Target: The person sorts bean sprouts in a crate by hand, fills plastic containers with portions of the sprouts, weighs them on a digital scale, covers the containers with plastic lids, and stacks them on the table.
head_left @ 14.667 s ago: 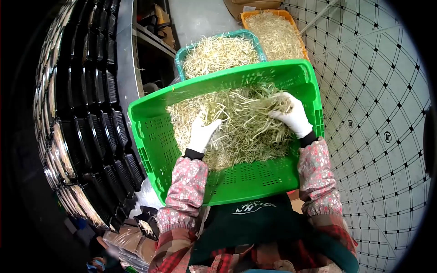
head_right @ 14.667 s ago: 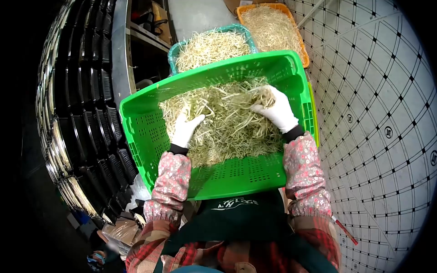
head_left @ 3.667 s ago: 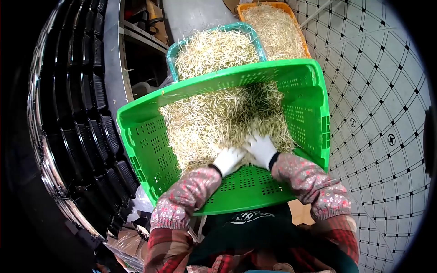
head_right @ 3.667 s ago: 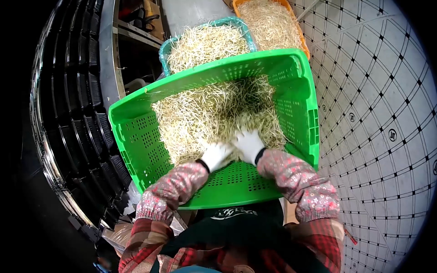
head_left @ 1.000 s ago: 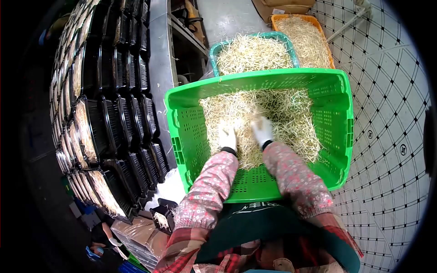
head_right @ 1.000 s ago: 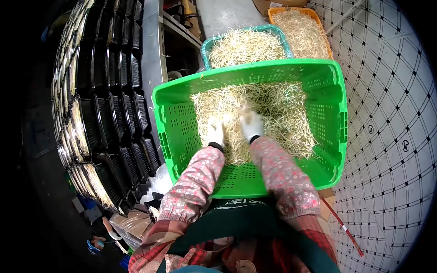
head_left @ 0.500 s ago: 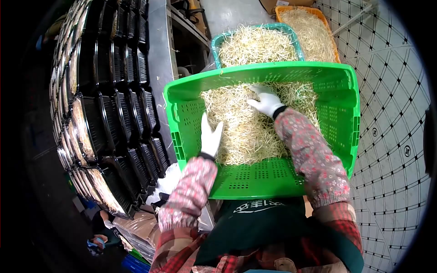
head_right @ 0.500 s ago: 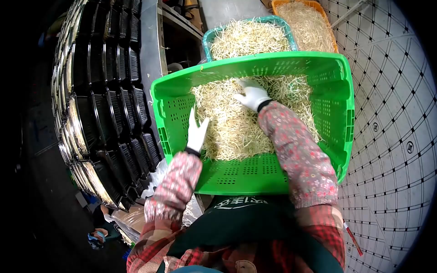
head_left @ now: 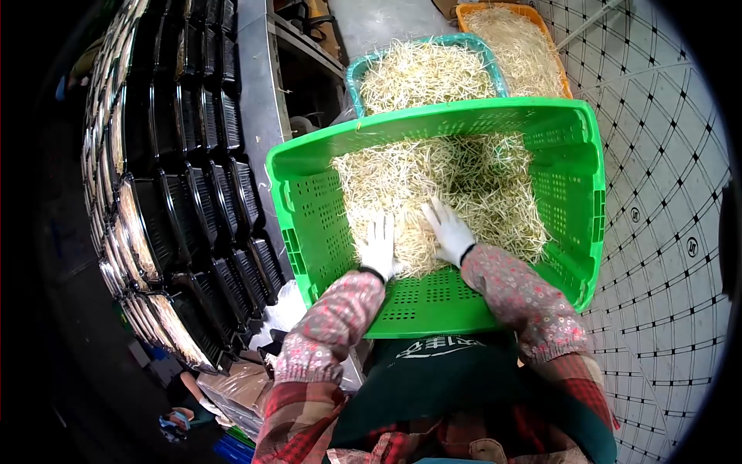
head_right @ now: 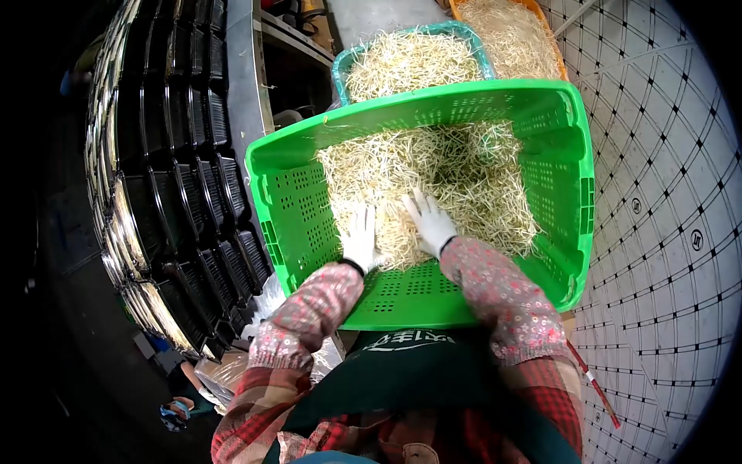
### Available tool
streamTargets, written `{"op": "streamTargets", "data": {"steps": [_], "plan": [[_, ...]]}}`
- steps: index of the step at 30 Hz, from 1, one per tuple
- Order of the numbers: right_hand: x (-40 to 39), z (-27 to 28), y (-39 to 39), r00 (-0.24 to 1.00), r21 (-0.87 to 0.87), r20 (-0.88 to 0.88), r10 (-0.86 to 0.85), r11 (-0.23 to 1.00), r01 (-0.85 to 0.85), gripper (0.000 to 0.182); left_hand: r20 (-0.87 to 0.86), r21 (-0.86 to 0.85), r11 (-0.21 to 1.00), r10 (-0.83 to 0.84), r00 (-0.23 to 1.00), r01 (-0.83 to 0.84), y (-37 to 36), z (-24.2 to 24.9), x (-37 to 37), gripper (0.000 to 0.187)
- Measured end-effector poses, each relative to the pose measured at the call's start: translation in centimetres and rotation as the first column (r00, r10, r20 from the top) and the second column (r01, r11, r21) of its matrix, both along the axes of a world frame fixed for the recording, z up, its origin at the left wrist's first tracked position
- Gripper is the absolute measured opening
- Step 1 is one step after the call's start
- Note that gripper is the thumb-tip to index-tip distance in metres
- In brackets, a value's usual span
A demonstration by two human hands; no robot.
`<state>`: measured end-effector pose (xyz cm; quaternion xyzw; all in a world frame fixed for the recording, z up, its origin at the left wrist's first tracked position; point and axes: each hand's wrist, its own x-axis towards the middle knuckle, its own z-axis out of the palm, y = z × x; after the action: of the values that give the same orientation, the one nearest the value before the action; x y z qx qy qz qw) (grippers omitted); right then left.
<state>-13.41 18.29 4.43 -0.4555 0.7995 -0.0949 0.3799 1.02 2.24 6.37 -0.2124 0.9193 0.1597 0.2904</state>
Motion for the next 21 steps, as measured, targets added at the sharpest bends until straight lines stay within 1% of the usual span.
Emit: {"op": "streamTargets", "data": {"steps": [1,2,3,4,5,6,7,8,9,10,11,12,13,14,15,16,17,18,19,20,21], "plan": [[0.0,-1.5,-0.8,0.996,0.003,0.073,-0.052,0.999,0.051,0.096,-0.04,0.067,0.992,0.106,0.994,-0.103,-0.4,-1.5,-0.4,0.122],[0.1,-2.9,-1.4,0.984,0.011,0.146,-0.103,0.995,0.102,0.089,-0.118,0.061,0.981,0.188,0.975,-0.182,-0.3,-2.9,-0.7,0.109],[-0.8,-2.1,-1.7,0.961,0.067,0.237,-0.141,0.989,0.129,0.068,-0.138,0.156,0.954,0.277,0.951,-0.255,-0.7,-4.0,-0.5,0.099],[-1.3,-2.5,-1.2,0.961,0.067,0.239,-0.141,0.989,0.128,0.068,-0.148,0.248,0.913,0.367,0.918,-0.325,-1.1,-3.3,-0.8,0.09],[-2.3,-2.8,-0.3,0.901,0.024,0.352,-0.254,0.964,0.263,0.06,-0.071,0.244,0.906,0.372,0.926,-0.345,-1.2,-2.2,-0.5,0.081],[-3.3,-3.3,0.4,0.815,-0.006,0.462,-0.349,0.918,0.397,0.052,0.002,0.237,0.901,0.374,0.927,-0.364,-1.4,0.5,-1.0,0.073],[-4.6,-2.6,1.0,0.802,-0.029,0.424,-0.422,0.878,0.477,0.044,-0.103,0.249,0.93,0.304,0.947,-0.271,-2.0,1.6,0.0,0.065],[-6.0,-2.0,1.7,0.779,-0.053,0.387,-0.494,0.831,0.553,0.036,-0.077,0.2,0.95,0.258,0.963,-0.238,-2.5,2.7,0.6,0.058],[-7.5,-0.8,1.9,0.737,-0.059,0.407,-0.539,0.79,0.61,0.031,-0.11,0.174,0.967,0.206,0.972,-0.186,-3.0,3.8,1.2,0.057],[-8.8,0.3,1.6,0.735,-0.116,0.431,-0.523,0.776,0.62,0.027,-0.145,0.146,0.98,0.153,0.977,-0.132,-3.1,4.6,1.3,0.055],[-9.8,1.5,1.2,0.723,-0.059,0.444,-0.529,0.788,0.613,0.027,-0.308,0.119,0.992,0.065,0.949,-0.03,-2.6,5.0,1.1,0.057],[-10.4,3.8,0.0,0.71,-0.001,0.459,-0.534,0.799,0.601,0.027,-0.307,0.119,0.992,0.068,0.949,-0.033,-1.9,5.2,0.6,0.057],[-10.0,4.0,-1.1,0.705,-0.029,0.499,-0.504,0.803,0.595,0.026,-0.363,0.074,0.996,-0.025,0.932,0.055,-1.3,5.2,-0.2,0.062],[-8.3,0.8,-2.0,0.779,-0.187,0.444,-0.442,0.805,0.563,0.034,-0.416,0.023,0.99,-0.12,0.901,0.142,-0.7,5.2,-1.2,0.067],[-7.5,0.8,-3.0,0.801,-0.155,0.465,-0.377,0.856,0.493,0.046,-0.301,0.003,0.98,-0.191,0.934,0.201,0.0,5.5,-2.1,0.081],[-7.1,1.0,-3.6,0.817,-0.125,0.485,-0.312,0.9,0.418,0.06,-0.267,0.023,0.985,-0.158,0.951,0.17,0.7,4.9,-2.3,0.093],[-7.7,1.0,-3.5,0.863,-0.005,0.439,-0.251,0.959,0.282,0.089,-0.263,0.015,0.991,-0.126,0.957,0.134,0.7,4.1,-1.8,0.096],[-7.8,0.7,-3.0,0.863,-0.005,0.437,-0.254,0.959,0.285,0.089,-0.257,0.009,0.995,-0.094,0.962,0.1,0.6,3.7,-1.1,0.099],[-7.8,0.1,-2.0,0.892,-0.029,0.327,-0.314,0.94,0.341,0.098,-0.205,-0.036,0.993,-0.115,0.972,0.11,0.3,4.0,-0.4,0.105],[-7.7,-0.5,-0.9,0.903,-0.057,0.217,-0.37,0.919,0.39,0.108,-0.171,-0.045,0.993,-0.112,0.979,0.106,0.0,3.7,0.4,0.107],[-8.1,-0.2,0.2,0.897,-0.045,0.253,-0.363,0.922,0.385,0.116,-0.159,-0.05,0.989,-0.145,0.977,0.138,-0.2,3.6,0.6,0.107]]}}
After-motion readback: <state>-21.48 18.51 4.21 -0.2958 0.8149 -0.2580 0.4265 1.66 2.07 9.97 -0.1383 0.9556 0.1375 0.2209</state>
